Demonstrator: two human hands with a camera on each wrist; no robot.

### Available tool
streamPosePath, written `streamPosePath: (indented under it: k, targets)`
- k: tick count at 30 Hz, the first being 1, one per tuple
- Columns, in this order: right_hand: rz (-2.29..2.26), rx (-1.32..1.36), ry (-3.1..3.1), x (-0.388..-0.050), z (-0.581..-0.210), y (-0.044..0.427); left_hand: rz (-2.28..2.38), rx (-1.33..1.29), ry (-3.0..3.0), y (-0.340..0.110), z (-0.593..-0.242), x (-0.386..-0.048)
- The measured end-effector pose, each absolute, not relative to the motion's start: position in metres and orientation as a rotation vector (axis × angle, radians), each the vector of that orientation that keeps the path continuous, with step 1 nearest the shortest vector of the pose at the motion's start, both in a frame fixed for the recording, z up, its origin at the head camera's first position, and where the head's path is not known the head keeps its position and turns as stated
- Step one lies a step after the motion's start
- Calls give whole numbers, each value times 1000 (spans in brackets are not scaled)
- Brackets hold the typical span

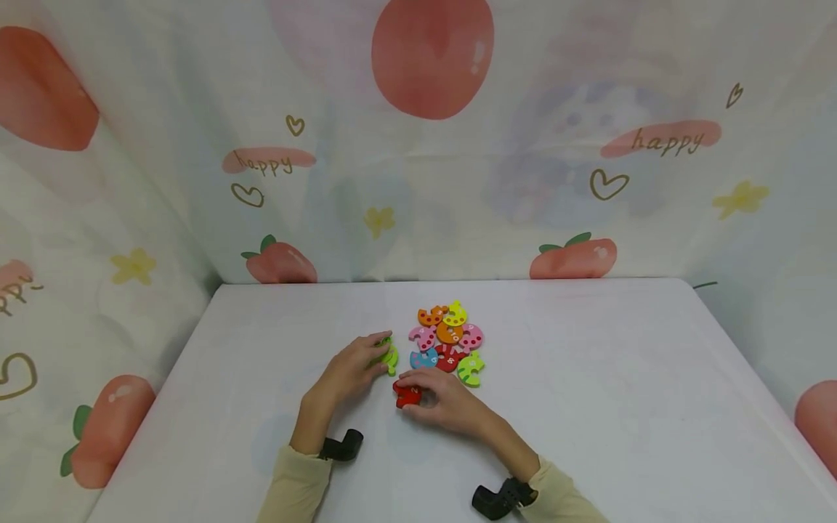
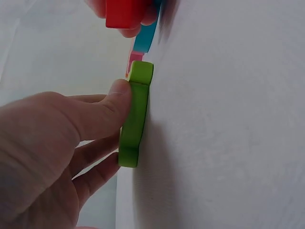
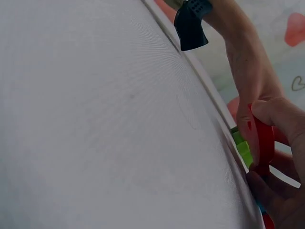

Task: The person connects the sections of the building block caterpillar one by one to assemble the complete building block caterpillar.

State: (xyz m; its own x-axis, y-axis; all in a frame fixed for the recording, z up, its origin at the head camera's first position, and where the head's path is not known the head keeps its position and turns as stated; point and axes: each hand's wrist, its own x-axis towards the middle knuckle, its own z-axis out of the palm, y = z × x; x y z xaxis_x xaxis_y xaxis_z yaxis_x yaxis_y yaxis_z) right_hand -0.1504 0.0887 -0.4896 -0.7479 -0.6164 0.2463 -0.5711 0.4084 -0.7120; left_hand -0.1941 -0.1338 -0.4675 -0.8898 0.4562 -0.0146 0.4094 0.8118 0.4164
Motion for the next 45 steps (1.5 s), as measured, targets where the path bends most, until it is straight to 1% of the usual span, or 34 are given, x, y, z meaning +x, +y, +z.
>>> streamPosePath:
  k: [12, 19, 27, 33, 36, 41, 45]
  targets:
    - [-1274, -982, 2638, -156, -490, 91, 685, 642, 2920, -128, -471, -189]
    - [-1258, -794, 2735, -169, -492, 81, 636, 567, 2912, -126, -466, -185]
    - [-1385, -638, 2664, -179, -494, 70, 634, 510, 2918, -127, -465, -182]
    - [-1400, -665, 2715, -175, -499, 71, 666, 488, 2951, -122, -467, -180]
    - [-1384, -743, 2762, -174, -501, 71, 631, 493, 2960, -120, -465, -178]
    - [-1363, -946, 2858, -173, -502, 70, 574, 490, 2955, -119, -460, -176]
    - [-1329, -993, 2909, -174, -502, 69, 575, 480, 2978, -118, -457, -176]
